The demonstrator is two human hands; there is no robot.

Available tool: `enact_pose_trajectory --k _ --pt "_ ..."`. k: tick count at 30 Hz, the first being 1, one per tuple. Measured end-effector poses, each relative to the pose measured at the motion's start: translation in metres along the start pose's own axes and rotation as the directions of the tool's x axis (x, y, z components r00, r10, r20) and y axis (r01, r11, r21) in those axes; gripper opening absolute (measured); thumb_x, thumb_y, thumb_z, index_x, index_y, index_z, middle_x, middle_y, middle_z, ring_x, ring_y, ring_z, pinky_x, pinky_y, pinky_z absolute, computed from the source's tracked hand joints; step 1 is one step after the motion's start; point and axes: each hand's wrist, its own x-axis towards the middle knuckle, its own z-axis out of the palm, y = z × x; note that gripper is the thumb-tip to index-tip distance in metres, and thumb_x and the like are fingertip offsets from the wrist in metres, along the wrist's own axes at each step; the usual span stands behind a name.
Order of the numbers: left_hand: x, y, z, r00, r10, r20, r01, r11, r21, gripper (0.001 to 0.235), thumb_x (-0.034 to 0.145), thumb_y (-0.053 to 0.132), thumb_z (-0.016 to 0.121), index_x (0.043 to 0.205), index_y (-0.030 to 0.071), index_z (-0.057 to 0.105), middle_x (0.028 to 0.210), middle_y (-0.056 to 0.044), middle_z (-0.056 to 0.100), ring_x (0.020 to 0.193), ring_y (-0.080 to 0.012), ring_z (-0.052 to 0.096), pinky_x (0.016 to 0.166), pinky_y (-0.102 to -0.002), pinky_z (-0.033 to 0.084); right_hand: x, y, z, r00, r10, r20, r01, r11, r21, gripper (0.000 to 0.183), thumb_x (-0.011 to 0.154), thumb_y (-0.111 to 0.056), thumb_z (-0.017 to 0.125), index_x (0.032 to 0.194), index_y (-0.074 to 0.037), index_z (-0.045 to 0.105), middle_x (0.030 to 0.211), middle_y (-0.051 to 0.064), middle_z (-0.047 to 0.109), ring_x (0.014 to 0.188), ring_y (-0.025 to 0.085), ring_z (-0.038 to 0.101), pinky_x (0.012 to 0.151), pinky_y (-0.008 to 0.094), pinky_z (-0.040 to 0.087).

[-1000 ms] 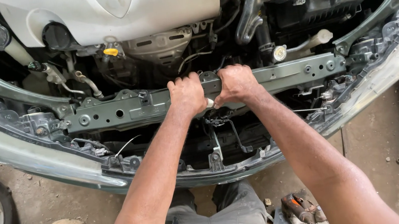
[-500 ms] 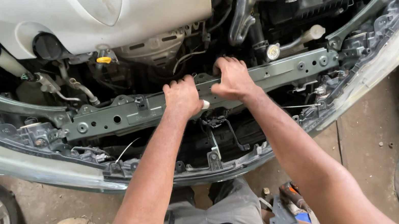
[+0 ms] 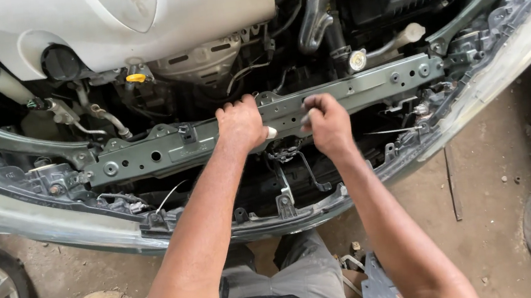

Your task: The person uses a wrench to tighten bolts on the front radiator support beam of a white Toyota. They work on both the left and right sides of the beam, securing the metal bracket to the car's frame.

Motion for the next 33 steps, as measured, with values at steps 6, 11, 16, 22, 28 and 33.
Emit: enact_pose_trajectory --k 6,11,16,22,28,33 --pt "-0.002 0.0 0.003 0.999 -0.01 -0.046 0.01 1.0 -0.009 0.097 0.073 0.067 0.083 0.135 0.0 0.05 0.127 -0.017 0.065 0.123 -0.0332 0.06 0.105 -0.049 0.044 -0.052 0.007 -0.001 0.958 0.27 0.094 -0.285 0.929 0.236 0.021 0.098 -0.015 0.063 0.109 0.003 0.068 0.084 0.006 0.072 0.063 0.011 0.068 0.055 0.026 0.057" --pt "0.0 -0.004 0.007 0.999 -0.007 -0.054 0.007 1.0 -0.012 0.097 0.072 0.065 0.085 0.135 0.001 0.049 0.127 -0.017 0.065 0.124 -0.033 0.059 0.105 -0.048 0.043 -0.058 0.014 0.01 0.971 0.233 0.053 -0.237 0.969 0.075 0.028 0.092 -0.012 0.073 0.116 0.003 0.074 0.084 0.006 0.068 0.065 0.01 0.062 0.057 0.026 0.056" --pt "0.001 -0.006 0.009 0.998 0.004 -0.06 -0.006 0.999 -0.032 0.098 0.071 0.064 0.086 0.135 0.001 0.049 0.127 -0.016 0.064 0.123 -0.0331 0.058 0.103 -0.048 0.044 -0.057 0.004 0.031 0.95 0.31 -0.042 -0.309 0.95 0.039 0.026 0.085 -0.01 0.076 0.11 -0.001 0.073 0.087 0.006 0.073 0.068 0.009 0.069 0.058 0.025 0.061" --pt "0.002 -0.009 0.01 0.986 0.024 -0.165 -0.033 0.998 -0.052 0.096 0.071 0.061 0.087 0.135 0.001 0.05 0.127 -0.017 0.065 0.121 -0.0333 0.06 0.103 -0.049 0.043 -0.064 0.014 0.046 0.983 -0.113 -0.147 0.031 0.882 -0.471 0.02 0.085 -0.016 0.083 0.1 -0.002 0.082 0.088 0.009 0.074 0.076 0.013 0.067 0.071 0.03 0.054" --pt "0.0 -0.014 0.013 0.995 0.06 -0.082 -0.062 0.998 -0.031 0.099 0.074 0.061 0.086 0.139 -0.002 0.047 0.126 -0.019 0.064 0.12 -0.0329 0.059 0.103 -0.049 0.043 -0.061 0.014 0.041 0.969 0.142 -0.203 -0.168 0.979 -0.113 0.019 0.09 -0.014 0.076 0.104 0.0 0.076 0.084 0.004 0.073 0.069 0.01 0.061 0.06 0.029 0.052" --pt "-0.004 -0.012 0.004 0.995 0.054 -0.084 -0.057 0.998 -0.033 0.099 0.075 0.063 0.084 0.139 -0.002 0.047 0.126 -0.018 0.064 0.121 -0.033 0.059 0.105 -0.048 0.043 -0.062 0.031 0.022 0.912 0.392 -0.123 -0.316 0.86 0.4 0.024 0.09 -0.009 0.071 0.113 -0.004 0.067 0.083 0.001 0.067 0.061 0.008 0.058 0.049 0.026 0.052"
